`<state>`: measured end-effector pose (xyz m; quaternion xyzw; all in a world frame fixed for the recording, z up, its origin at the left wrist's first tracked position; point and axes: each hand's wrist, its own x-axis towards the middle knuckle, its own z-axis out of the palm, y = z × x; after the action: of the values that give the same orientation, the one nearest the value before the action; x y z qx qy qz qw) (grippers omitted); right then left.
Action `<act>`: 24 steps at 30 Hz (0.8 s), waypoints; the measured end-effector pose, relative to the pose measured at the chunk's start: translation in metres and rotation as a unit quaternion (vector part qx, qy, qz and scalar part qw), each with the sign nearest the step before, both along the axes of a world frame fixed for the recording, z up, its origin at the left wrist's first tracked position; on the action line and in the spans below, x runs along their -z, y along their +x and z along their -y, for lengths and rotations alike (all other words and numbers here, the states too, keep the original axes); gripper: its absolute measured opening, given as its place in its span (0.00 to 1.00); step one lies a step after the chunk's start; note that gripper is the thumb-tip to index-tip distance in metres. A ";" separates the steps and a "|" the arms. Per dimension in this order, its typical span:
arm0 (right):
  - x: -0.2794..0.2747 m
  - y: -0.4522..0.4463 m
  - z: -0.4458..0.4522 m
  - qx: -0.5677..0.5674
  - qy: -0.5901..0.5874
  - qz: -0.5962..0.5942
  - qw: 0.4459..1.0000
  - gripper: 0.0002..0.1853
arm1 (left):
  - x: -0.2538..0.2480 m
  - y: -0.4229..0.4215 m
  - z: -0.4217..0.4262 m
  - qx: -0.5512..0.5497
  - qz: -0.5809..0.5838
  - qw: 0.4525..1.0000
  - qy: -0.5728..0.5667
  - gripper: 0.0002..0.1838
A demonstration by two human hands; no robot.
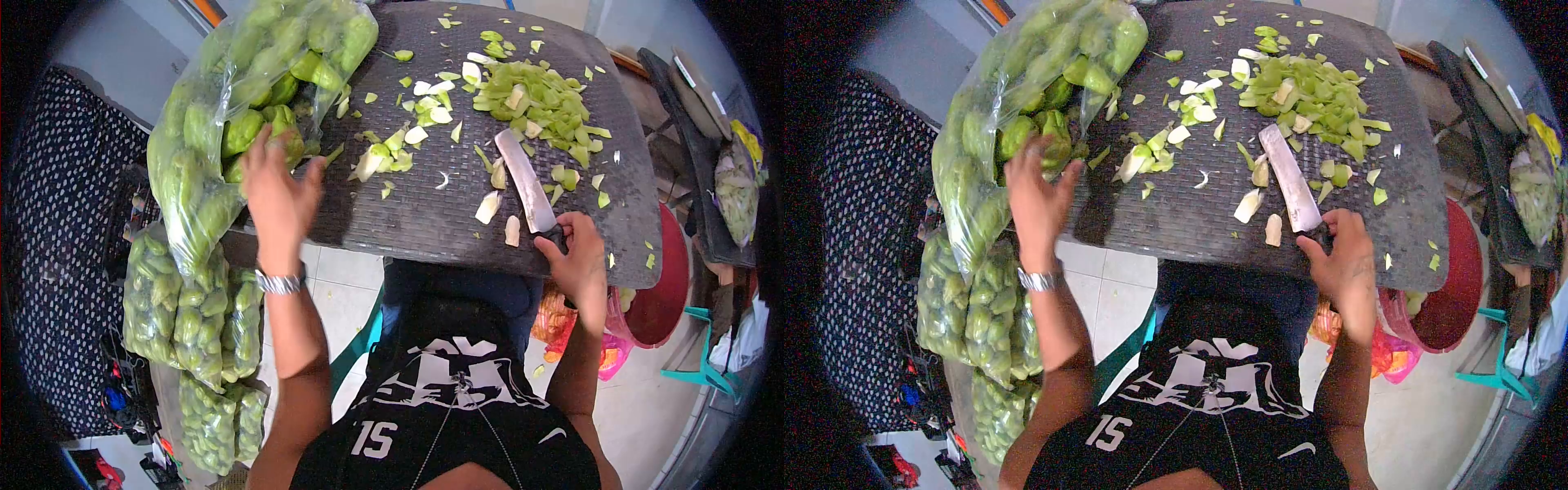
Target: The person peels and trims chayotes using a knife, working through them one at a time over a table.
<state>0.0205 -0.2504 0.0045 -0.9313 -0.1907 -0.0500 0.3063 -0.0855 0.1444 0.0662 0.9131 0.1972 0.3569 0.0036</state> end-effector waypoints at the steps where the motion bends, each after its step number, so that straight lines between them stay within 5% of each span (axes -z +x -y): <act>1: 0.001 0.003 0.005 0.002 0.051 -0.048 0.998 0.21 | 0.002 0.004 -0.020 -0.031 -0.052 0.998 0.008 0.31; 3: 0.003 0.006 0.012 0.009 0.155 -0.141 0.978 0.20 | 0.004 0.013 -0.050 -0.090 -0.155 0.983 0.024 0.33; 7: -0.019 -0.003 0.003 -0.019 0.464 -0.302 0.832 0.14 | -0.002 0.032 -0.069 -0.063 -0.258 0.964 0.022 0.37; 12: -0.005 -0.001 0.006 -0.006 0.589 -0.421 0.689 0.12 | -0.034 0.034 -0.073 -0.032 -0.252 0.967 0.037 0.39; 18: -0.013 -0.012 -0.006 0.005 0.521 -0.424 0.741 0.09 | -0.062 0.036 -0.079 0.007 -0.184 0.983 -0.018 0.40; 21: -0.027 -0.022 -0.021 0.033 0.241 -0.298 0.923 0.09 | -0.090 0.035 -0.047 -0.014 -0.020 0.996 -0.080 0.37; 22: -0.016 -0.022 -0.015 -0.039 0.124 -0.128 0.983 0.11 | -0.095 0.035 -0.043 0.022 0.055 0.984 -0.166 0.34; 24: -0.030 -0.025 -0.005 -0.136 -0.013 -0.075 0.988 0.12 | -0.099 0.034 -0.038 0.093 0.198 0.918 -0.330 0.28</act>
<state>-0.0047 -0.2454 0.0347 -0.9020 -0.2924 0.0644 0.3111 -0.0514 0.1821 0.1652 0.7847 0.2138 0.4431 0.3771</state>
